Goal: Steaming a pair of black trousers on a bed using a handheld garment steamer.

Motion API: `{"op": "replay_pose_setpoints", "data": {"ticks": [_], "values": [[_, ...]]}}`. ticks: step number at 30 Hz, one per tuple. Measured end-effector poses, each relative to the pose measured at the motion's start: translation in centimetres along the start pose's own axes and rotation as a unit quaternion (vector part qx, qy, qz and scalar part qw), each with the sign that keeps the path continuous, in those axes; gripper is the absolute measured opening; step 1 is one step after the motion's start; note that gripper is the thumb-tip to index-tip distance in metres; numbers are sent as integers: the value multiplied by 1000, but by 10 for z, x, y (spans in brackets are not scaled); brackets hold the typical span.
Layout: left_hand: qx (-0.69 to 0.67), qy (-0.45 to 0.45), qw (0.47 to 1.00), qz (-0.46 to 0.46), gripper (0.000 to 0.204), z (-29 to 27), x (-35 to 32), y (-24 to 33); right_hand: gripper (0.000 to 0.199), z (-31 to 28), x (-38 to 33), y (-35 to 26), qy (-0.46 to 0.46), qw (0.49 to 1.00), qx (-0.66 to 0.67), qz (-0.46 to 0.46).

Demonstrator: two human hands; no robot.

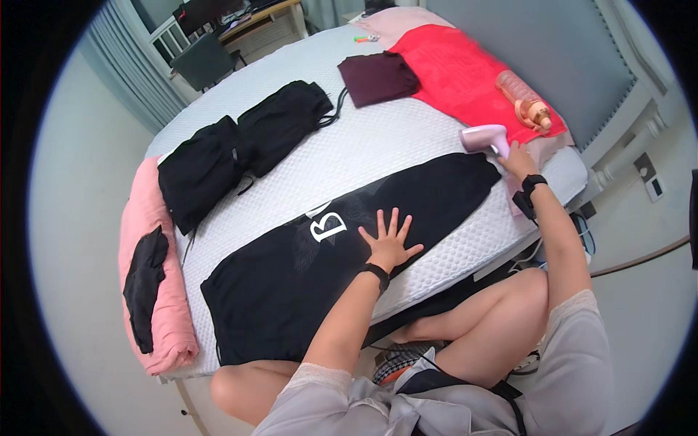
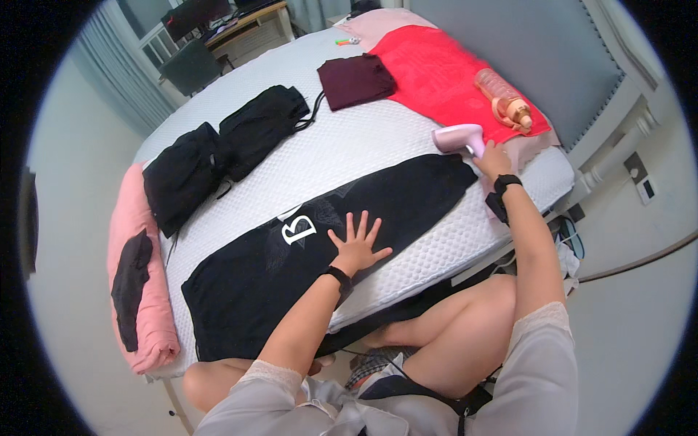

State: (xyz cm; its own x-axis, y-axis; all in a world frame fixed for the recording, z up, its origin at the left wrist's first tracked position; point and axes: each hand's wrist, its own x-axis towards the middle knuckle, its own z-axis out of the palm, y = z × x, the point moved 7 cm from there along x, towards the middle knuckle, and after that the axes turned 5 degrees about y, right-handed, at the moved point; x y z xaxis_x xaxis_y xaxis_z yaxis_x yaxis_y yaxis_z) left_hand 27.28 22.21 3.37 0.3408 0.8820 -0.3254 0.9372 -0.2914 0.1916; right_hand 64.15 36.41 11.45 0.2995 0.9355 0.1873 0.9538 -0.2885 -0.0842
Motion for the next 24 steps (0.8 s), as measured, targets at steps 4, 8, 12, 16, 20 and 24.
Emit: {"op": "replay_pose_setpoints", "data": {"ticks": [4,8,12,16,20,24], "values": [[-8,18,1000,-4,87,4,2,0,59,16,10,7,-1,997,48,66],[-5,18,1000,-9,88,8,4,-5,35,26,18,5,-17,997,62,34],[-11,36,999,9,88,6,10,5,30,21,31,20,-80,992,97,-21],[-14,56,998,-3,86,8,3,-11,28,37,-4,-39,-328,840,432,15],[-38,81,996,14,86,6,1,-7,33,68,-17,-53,-413,847,335,20],[-133,44,983,120,71,2,-23,-12,28,90,-6,-63,-400,863,309,-23]]}}
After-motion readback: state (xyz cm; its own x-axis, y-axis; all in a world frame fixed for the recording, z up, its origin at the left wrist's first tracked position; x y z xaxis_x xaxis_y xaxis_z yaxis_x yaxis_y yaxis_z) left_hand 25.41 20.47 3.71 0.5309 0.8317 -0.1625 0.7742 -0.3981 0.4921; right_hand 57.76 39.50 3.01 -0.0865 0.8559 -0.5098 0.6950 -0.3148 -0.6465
